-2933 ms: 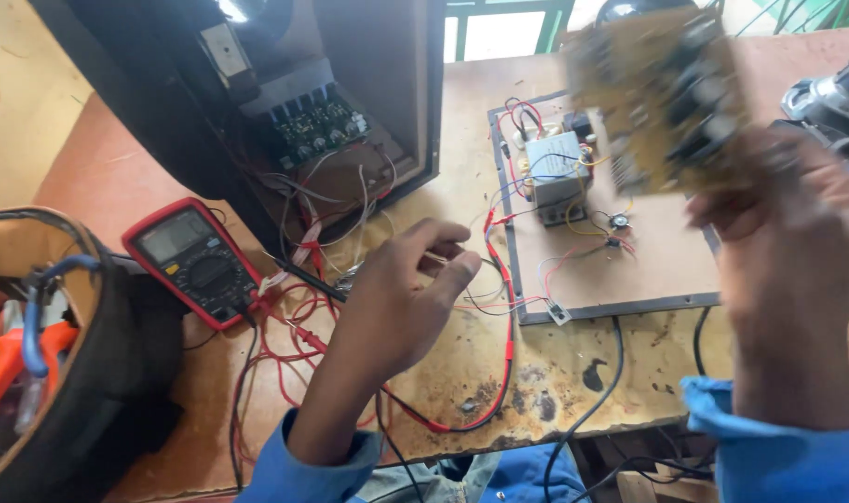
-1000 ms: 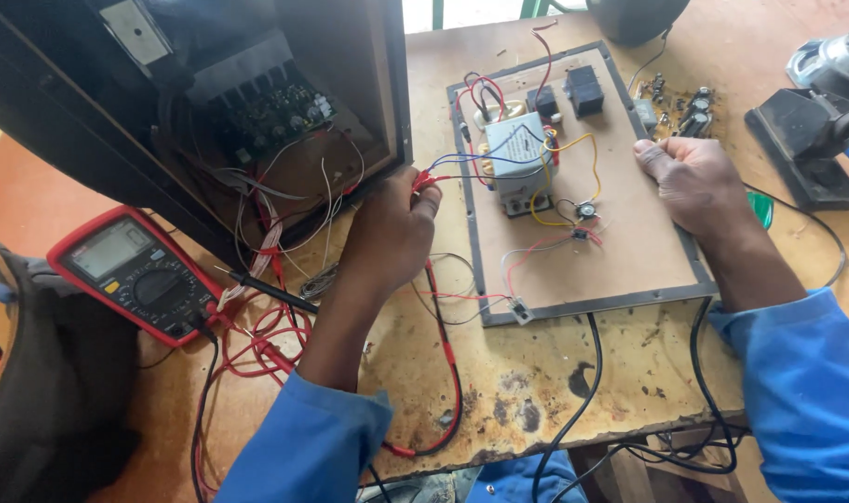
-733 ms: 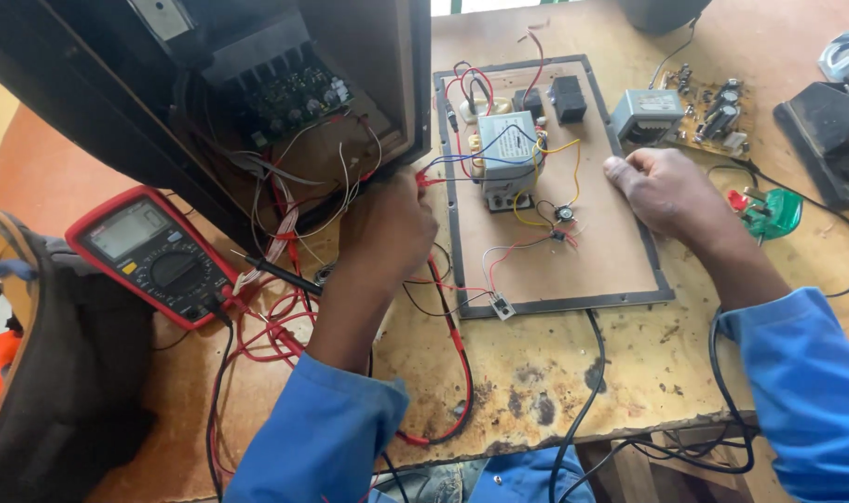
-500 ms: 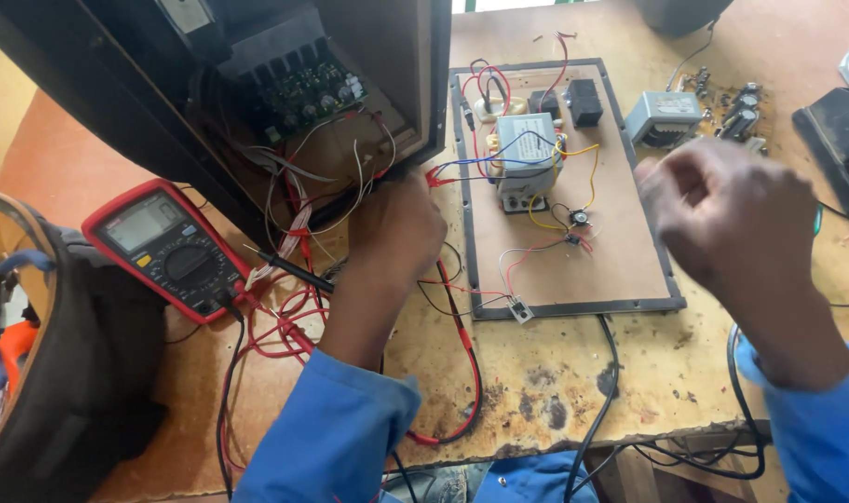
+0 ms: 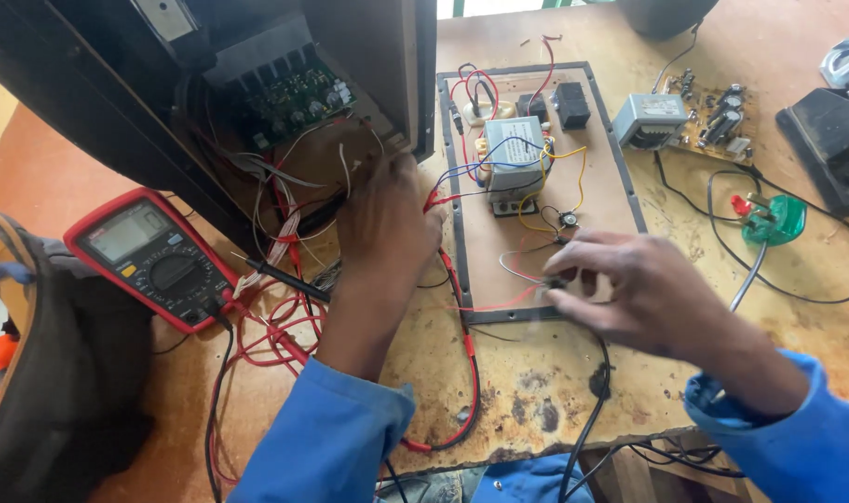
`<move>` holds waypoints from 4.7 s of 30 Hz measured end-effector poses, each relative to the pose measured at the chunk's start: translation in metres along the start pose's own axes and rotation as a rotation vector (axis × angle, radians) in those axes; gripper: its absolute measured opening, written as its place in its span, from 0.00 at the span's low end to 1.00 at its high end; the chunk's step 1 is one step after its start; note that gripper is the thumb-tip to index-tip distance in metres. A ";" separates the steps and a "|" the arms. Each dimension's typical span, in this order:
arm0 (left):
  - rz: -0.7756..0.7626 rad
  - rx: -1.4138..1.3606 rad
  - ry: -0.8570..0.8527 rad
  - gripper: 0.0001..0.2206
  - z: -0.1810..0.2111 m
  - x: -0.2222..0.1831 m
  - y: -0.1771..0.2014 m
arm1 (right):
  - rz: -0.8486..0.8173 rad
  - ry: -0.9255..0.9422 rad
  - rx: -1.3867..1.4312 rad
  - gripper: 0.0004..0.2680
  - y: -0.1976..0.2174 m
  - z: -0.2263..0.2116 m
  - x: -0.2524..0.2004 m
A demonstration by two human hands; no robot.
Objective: Diagnosing and testing electronic components on a circuit board using a multimeter and handling wires.
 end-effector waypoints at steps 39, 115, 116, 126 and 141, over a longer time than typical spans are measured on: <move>-0.469 -1.005 -0.249 0.11 0.063 -0.029 0.030 | 0.259 -0.178 0.143 0.05 0.026 0.063 -0.012; 0.252 -1.106 -0.165 0.06 0.018 -0.061 0.054 | 0.372 -0.315 0.180 0.07 0.006 0.088 -0.017; 0.255 -1.104 -0.165 0.06 0.017 -0.061 0.055 | 0.372 -0.312 0.180 0.07 0.005 0.090 -0.016; 0.287 -1.102 -0.113 0.03 0.012 -0.063 0.058 | 0.413 -0.244 0.214 0.06 0.001 0.095 -0.016; 0.317 -0.990 -0.062 0.05 0.009 -0.062 0.060 | 0.391 -0.303 0.151 0.08 0.007 0.083 -0.016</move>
Point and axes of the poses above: each hand's wrist, its own x-axis towards the middle knuckle, its own y-axis out of the back of the hand, z = x × y, the point moved 5 cm from there along x, towards the middle knuckle, and after that the axes turned 12 degrees about x, right-handed, at the moved point
